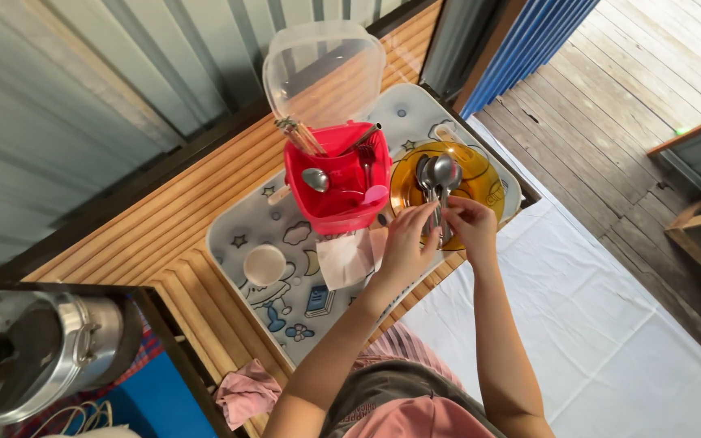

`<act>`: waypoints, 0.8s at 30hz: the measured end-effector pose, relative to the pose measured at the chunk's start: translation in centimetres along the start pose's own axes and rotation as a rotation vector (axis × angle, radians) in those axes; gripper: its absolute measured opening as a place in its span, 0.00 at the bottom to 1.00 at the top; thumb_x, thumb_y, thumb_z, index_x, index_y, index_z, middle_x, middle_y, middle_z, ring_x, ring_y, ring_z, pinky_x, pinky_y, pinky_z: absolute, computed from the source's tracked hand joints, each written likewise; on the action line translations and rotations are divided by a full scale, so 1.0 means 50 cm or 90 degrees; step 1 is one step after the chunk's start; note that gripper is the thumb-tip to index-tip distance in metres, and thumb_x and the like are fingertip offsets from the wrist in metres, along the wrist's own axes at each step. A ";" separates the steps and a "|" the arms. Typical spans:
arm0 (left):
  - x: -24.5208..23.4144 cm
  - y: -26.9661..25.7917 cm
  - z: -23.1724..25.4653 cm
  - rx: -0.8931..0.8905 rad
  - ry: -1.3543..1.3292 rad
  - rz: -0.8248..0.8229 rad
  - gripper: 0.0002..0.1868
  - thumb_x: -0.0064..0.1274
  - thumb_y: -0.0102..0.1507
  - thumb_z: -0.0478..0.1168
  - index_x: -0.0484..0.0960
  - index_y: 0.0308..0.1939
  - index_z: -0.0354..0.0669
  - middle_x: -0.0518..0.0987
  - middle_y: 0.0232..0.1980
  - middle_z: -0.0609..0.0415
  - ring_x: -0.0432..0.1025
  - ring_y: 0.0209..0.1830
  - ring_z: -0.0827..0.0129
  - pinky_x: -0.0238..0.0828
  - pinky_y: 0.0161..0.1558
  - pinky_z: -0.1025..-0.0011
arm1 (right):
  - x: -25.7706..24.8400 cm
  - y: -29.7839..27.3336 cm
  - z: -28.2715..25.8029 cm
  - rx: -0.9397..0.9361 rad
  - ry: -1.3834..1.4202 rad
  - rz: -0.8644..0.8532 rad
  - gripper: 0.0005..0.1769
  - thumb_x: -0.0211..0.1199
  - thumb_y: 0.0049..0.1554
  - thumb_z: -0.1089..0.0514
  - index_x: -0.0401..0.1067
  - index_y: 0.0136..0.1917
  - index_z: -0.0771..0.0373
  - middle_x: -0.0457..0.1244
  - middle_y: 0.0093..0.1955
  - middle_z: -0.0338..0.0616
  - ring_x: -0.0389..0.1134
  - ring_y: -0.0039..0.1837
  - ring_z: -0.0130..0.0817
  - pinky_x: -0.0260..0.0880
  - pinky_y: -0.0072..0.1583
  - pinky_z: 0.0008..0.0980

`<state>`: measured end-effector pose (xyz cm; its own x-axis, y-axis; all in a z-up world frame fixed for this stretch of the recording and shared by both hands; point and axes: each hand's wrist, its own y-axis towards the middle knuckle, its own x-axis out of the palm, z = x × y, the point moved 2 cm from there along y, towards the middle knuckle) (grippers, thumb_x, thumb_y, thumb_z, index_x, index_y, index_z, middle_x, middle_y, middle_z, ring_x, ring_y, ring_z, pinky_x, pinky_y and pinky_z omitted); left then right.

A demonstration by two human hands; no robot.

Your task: Organizing spoons and forks into a red plastic cutlery holder

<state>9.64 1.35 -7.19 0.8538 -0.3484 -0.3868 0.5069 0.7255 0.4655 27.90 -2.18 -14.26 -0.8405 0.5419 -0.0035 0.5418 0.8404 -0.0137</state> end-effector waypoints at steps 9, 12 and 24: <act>0.045 -0.033 -0.082 -0.043 0.115 -0.093 0.21 0.51 0.66 0.38 0.77 0.62 0.33 0.80 0.59 0.43 0.70 0.64 0.51 0.61 0.67 0.57 | 0.012 0.025 0.037 -0.049 -0.258 0.046 0.14 0.71 0.54 0.66 0.78 0.55 0.70 0.72 0.40 0.45 0.70 0.40 0.24 0.71 0.44 0.26; 0.042 -0.031 -0.084 -0.050 0.122 -0.112 0.20 0.50 0.66 0.38 0.77 0.61 0.33 0.80 0.59 0.43 0.70 0.63 0.51 0.61 0.67 0.57 | 0.047 -0.003 -0.030 -0.040 -0.332 0.048 0.14 0.69 0.56 0.64 0.78 0.56 0.68 0.71 0.38 0.49 0.71 0.38 0.29 0.71 0.43 0.29; -0.029 -0.015 -0.009 0.008 0.008 -0.044 0.16 0.51 0.66 0.31 0.79 0.58 0.35 0.82 0.54 0.44 0.75 0.57 0.51 0.69 0.62 0.58 | 0.097 -0.041 -0.139 -0.176 -0.250 0.145 0.07 0.67 0.59 0.65 0.79 0.51 0.67 0.67 0.39 0.42 0.64 0.38 0.24 0.65 0.42 0.26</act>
<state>7.98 1.58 -7.32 0.8152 -0.3896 -0.4287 0.5662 0.6920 0.4479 22.74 -1.20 -7.29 -0.6110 0.7101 -0.3500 0.6473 0.7026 0.2955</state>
